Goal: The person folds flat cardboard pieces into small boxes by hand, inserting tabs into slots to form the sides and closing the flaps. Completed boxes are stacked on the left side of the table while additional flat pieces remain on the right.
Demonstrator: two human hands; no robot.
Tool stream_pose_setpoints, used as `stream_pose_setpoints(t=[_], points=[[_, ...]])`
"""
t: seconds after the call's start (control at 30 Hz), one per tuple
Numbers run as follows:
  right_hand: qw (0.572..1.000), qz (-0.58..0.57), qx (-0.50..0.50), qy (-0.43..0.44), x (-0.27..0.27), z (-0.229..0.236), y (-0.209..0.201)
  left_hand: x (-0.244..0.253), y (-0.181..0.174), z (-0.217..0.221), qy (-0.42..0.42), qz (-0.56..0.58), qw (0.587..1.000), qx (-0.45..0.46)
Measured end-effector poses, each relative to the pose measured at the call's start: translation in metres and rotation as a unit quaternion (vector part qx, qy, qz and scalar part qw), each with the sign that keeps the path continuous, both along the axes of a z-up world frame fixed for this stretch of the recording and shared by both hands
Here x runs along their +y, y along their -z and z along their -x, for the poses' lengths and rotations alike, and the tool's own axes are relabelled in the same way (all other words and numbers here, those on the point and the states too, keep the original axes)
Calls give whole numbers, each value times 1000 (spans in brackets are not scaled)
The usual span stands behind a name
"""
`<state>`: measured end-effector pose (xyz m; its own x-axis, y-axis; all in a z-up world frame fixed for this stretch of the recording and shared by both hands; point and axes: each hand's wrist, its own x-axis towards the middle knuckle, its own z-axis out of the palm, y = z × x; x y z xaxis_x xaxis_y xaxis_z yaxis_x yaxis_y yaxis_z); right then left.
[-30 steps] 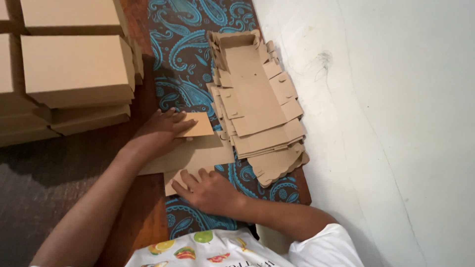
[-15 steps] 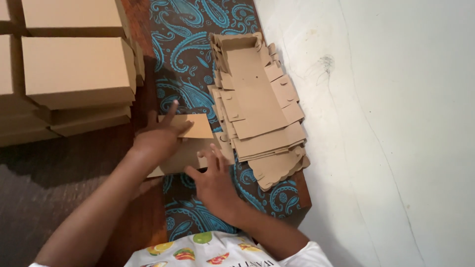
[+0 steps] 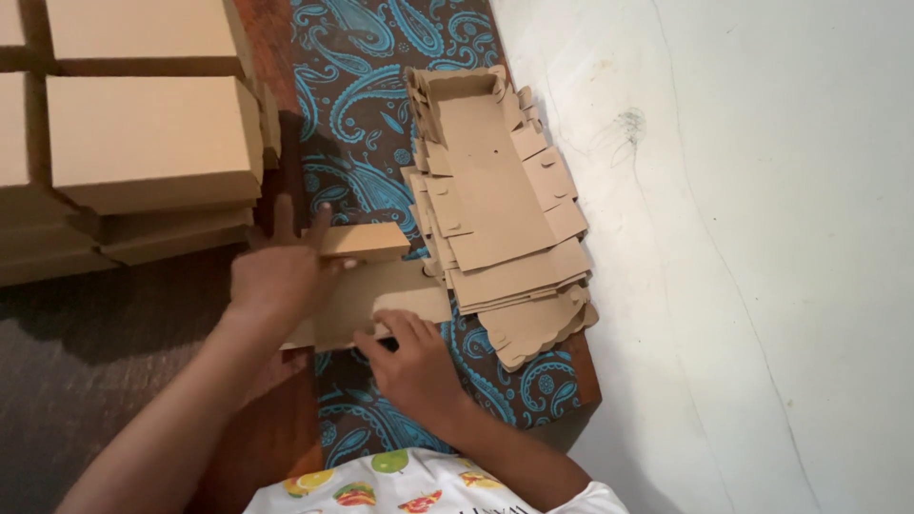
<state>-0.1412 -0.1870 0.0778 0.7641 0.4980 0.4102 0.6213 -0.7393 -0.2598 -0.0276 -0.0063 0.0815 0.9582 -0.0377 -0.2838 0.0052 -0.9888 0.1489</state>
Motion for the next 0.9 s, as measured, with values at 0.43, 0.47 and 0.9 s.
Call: stream_pose_setpoints(t=[0.43, 0.47, 0.9], points=[[995, -60, 74, -4, -14, 12, 16, 39, 52, 94, -131, 451, 852, -229], [993, -90, 72, -20, -14, 8, 12, 39, 50, 92, -155, 477, 838, -216], [984, -94, 76, -133, -25, -7, -4, 31, 54, 102, 67, 516, 849, -96]])
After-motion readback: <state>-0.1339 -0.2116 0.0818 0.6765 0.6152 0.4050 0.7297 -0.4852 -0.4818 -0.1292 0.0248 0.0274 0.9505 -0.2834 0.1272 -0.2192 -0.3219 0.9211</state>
